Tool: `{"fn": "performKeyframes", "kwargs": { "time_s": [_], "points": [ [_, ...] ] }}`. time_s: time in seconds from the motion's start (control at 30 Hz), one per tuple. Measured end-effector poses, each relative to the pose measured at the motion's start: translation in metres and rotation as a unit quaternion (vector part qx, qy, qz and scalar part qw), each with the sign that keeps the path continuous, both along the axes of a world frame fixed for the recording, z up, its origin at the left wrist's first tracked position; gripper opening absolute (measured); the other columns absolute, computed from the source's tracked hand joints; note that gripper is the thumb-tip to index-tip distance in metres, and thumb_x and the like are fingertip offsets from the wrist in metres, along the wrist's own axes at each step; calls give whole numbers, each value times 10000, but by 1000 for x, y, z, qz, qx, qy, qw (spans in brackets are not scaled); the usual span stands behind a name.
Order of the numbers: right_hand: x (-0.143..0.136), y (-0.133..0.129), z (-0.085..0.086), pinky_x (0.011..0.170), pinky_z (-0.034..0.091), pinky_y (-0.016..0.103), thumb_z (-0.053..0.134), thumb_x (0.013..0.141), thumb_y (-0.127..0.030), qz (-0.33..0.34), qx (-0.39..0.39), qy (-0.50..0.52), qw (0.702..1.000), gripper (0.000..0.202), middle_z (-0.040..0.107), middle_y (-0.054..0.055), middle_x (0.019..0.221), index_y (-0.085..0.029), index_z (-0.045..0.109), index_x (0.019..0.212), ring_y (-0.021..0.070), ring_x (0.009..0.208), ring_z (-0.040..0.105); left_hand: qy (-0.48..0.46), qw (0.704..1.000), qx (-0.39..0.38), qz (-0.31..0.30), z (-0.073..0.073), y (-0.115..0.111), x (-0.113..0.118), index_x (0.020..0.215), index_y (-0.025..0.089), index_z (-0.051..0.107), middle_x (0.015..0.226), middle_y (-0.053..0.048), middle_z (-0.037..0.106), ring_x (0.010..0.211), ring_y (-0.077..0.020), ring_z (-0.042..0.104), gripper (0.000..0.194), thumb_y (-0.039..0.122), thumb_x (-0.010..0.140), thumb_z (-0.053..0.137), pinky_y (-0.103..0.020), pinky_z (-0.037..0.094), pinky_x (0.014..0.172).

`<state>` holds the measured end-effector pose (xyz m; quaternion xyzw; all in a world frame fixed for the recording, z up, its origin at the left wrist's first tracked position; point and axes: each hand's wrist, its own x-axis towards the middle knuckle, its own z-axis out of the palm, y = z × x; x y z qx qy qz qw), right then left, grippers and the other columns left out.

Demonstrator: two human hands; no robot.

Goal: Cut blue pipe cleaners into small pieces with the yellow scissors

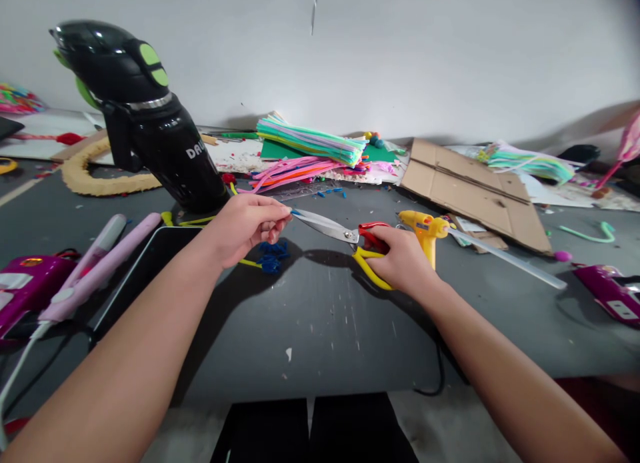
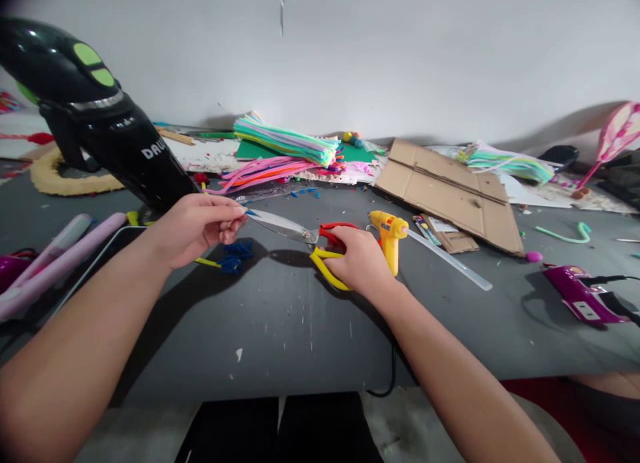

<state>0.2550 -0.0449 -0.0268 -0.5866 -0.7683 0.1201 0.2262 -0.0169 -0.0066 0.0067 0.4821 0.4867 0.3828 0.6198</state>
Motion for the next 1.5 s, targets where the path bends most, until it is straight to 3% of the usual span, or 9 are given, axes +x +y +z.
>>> {"fn": "performKeyframes", "kwargs": {
  "time_s": [0.93, 1.5],
  "points": [
    [-1, 0, 1, 581, 288, 273, 572, 734, -292, -4, 8, -13, 1000, 173, 536, 9, 626, -191, 504, 611, 133, 595, 387, -10, 1000, -7, -10, 1, 0, 0, 638, 104, 650, 573, -23, 536, 465, -63, 466, 167, 218, 741, 716, -187, 384, 447],
    [-1, -2, 0, 579, 303, 271, 586, 703, -295, -5, 9, -4, 1000, 151, 562, 7, 645, -197, 487, 644, 130, 593, 405, -22, 1000, -3, -7, 2, 0, -1, 635, 99, 647, 577, -21, 526, 469, -66, 476, 163, 200, 750, 702, -186, 388, 443]
  ]
}}
